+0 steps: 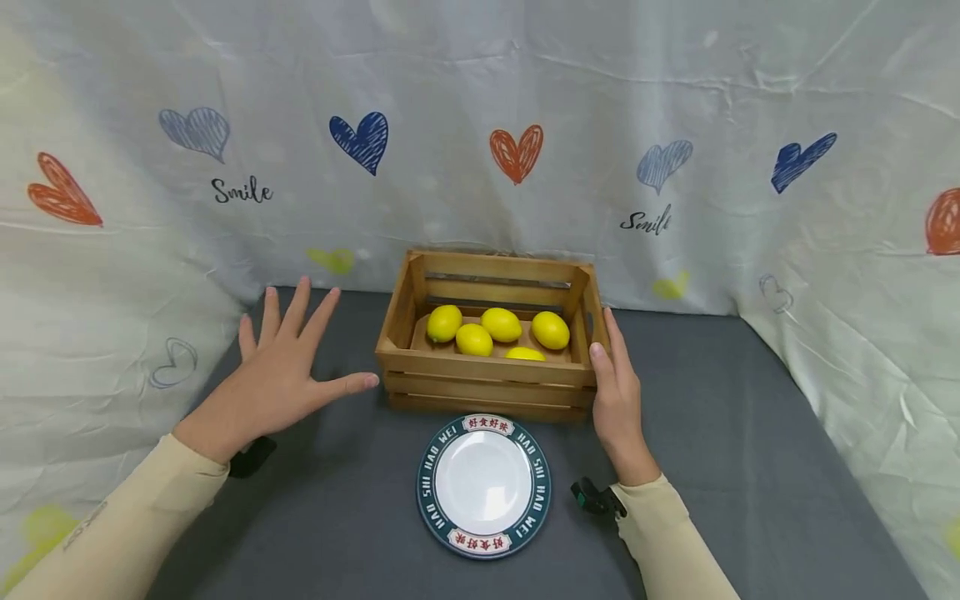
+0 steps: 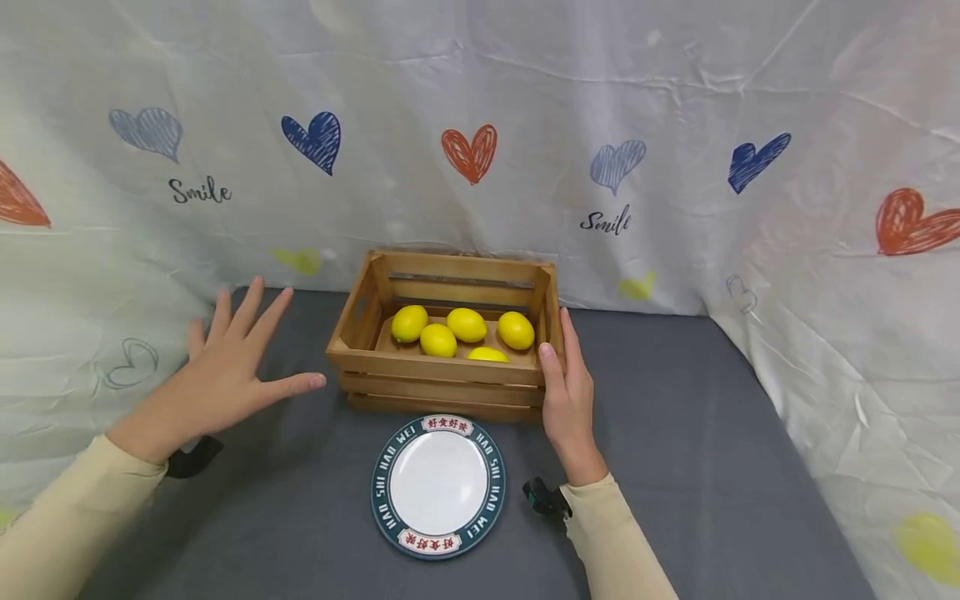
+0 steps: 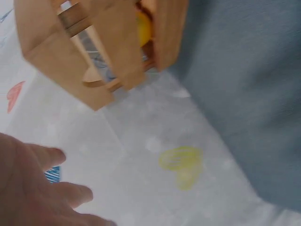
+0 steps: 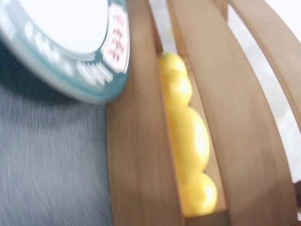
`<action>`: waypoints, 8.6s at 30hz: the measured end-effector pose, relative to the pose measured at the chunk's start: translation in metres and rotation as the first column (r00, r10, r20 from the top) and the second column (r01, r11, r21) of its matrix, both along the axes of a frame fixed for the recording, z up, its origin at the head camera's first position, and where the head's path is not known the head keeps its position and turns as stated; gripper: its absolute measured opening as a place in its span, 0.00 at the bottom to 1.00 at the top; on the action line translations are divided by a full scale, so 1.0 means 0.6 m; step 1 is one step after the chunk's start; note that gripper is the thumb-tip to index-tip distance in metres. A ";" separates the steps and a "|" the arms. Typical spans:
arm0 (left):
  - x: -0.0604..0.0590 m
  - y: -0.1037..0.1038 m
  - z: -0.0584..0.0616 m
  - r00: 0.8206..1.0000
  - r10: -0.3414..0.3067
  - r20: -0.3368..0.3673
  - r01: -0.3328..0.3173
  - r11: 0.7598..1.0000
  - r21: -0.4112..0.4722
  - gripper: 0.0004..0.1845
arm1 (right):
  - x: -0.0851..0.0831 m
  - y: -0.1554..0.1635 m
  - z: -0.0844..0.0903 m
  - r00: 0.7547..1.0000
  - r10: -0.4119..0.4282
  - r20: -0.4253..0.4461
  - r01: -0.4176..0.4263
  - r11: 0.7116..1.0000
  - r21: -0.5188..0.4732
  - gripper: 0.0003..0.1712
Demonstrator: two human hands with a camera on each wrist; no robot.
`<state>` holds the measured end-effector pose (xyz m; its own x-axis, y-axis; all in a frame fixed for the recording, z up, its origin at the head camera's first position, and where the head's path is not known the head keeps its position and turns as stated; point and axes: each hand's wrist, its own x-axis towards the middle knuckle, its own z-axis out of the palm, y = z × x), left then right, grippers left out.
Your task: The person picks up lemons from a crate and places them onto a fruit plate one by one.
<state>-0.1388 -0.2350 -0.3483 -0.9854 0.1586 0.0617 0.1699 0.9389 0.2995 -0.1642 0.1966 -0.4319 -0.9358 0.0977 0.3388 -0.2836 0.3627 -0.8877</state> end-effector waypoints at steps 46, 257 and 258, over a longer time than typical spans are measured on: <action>-0.224 0.318 0.035 0.631 -0.566 0.530 0.707 0.701 -0.094 0.35 | 0.017 -0.121 -0.037 0.996 -0.029 -0.090 0.015 0.989 -0.148 0.36; -0.265 0.356 0.012 0.628 -0.655 0.419 0.770 0.601 -0.215 0.30 | 0.010 -0.127 -0.018 0.992 -0.064 -0.111 0.038 0.975 -0.220 0.39; -0.262 0.355 0.019 0.631 -0.659 0.409 0.770 0.599 -0.222 0.30 | 0.009 -0.126 -0.018 0.992 -0.064 -0.112 0.038 0.975 -0.221 0.39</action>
